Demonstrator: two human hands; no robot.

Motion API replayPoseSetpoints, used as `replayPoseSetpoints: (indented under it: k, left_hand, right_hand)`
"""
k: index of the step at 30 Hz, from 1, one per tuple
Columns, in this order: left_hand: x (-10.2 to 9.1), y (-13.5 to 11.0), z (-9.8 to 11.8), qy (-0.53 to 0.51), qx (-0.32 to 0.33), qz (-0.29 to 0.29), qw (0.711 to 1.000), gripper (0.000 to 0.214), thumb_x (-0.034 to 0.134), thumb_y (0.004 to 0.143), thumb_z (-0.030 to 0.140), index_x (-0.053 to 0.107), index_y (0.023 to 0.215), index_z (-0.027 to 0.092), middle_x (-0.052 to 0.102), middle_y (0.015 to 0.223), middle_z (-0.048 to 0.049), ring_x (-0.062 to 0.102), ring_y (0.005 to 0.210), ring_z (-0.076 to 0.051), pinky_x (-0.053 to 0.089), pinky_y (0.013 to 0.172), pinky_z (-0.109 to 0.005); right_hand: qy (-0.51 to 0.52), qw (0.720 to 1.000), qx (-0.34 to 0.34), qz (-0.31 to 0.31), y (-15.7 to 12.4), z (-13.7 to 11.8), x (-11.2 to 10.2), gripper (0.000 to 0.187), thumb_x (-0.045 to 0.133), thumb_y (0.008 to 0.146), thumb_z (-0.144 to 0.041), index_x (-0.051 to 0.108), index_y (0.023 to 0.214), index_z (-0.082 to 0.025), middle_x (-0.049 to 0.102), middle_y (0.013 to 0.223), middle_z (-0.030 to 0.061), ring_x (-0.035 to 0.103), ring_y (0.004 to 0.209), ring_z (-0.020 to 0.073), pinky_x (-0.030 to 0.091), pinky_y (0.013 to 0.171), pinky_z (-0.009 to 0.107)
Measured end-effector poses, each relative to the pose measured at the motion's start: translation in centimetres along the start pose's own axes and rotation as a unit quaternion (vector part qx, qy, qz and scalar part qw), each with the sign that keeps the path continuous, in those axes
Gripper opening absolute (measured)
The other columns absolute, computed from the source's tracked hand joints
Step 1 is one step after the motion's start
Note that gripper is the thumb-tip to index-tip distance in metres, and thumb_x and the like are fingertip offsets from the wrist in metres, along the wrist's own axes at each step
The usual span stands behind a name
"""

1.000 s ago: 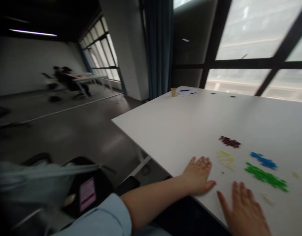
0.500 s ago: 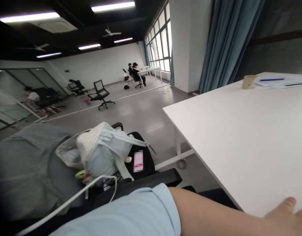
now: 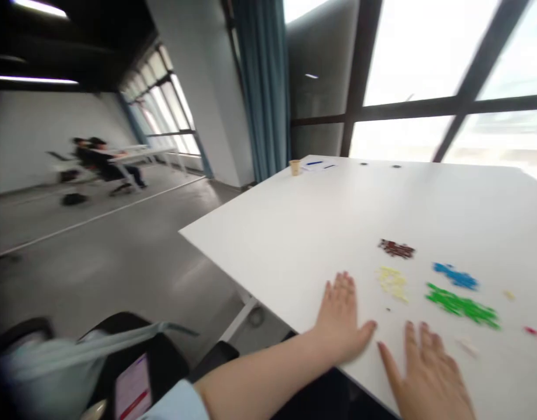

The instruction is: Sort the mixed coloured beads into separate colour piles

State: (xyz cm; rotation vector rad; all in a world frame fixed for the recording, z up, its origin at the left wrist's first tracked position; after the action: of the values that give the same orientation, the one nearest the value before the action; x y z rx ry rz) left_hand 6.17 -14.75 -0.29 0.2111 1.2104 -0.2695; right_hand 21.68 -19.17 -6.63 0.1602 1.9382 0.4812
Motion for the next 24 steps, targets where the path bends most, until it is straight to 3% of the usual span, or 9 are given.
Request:
replayPoseSetpoints:
  k: [4, 10, 16, 24]
  left_hand:
    - [-0.1, 0.8, -0.4, 0.033, 0.012, 0.031, 0.999, 0.073, 0.028, 0.083, 0.047, 0.013, 0.138, 0.002, 0.006, 0.146, -0.0158, 0.003, 0.134, -0.028, 0.012, 0.109, -0.047]
    - [0.2, 1.1, 0.1, 0.064, 0.058, 0.050, 0.995, 0.060, 0.032, 0.083, 0.037, 0.029, 0.135, 0.008, 0.026, 0.141, -0.0148, 0.021, 0.132, -0.026, 0.017, 0.106, -0.048]
    - [0.1, 1.1, -0.1, 0.070, 0.048, 0.072, 0.994, 0.063, 0.034, 0.081, 0.036, 0.023, 0.137, 0.009, 0.020, 0.144, -0.0136, 0.017, 0.133, -0.026, 0.018, 0.106, -0.046]
    - [0.4, 1.2, 0.0, 0.088, 0.042, 0.046, 0.994, 0.061, 0.031, 0.083, 0.037, 0.026, 0.136, 0.008, 0.019, 0.144, -0.0132, 0.018, 0.133, -0.025, 0.014, 0.107, -0.047]
  right_hand:
    - [-0.091, 0.991, 0.101, -0.018, 1.9, -2.3, -2.3, 0.073, 0.036, 0.079, -0.055, 0.040, 0.129, -0.002, 0.033, 0.137, 0.0214, 0.024, 0.129, 0.0312, 0.021, 0.103, 0.047]
    - [-0.100, 0.983, 0.150, -0.042, 2.8, -3.9, -3.5, 0.071, 0.031, 0.082, -0.055, 0.036, 0.132, -0.005, 0.029, 0.140, 0.0155, 0.020, 0.131, 0.0258, 0.019, 0.105, 0.041]
    - [-0.116, 0.981, 0.147, 0.055, 2.3, -3.8, -4.2, 0.072, 0.035, 0.081, -0.054, 0.027, 0.136, -0.008, 0.017, 0.145, 0.0136, 0.008, 0.133, 0.0274, 0.017, 0.105, 0.045]
    - [-0.099, 0.981, 0.164, 0.007, 2.7, -3.8, -4.1, 0.073, 0.034, 0.082, -0.052, 0.025, 0.137, -0.006, 0.013, 0.145, 0.0130, 0.009, 0.133, 0.0259, 0.018, 0.106, 0.041]
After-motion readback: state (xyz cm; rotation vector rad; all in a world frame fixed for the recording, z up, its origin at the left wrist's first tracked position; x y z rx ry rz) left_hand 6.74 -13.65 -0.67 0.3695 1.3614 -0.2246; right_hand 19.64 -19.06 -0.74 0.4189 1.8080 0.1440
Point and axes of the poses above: each hand's wrist, its own y-axis towards the middle knuckle, its own x-axis out of the palm, z = x × y, the point moved 5 cm from there along y, towards the middle knuckle
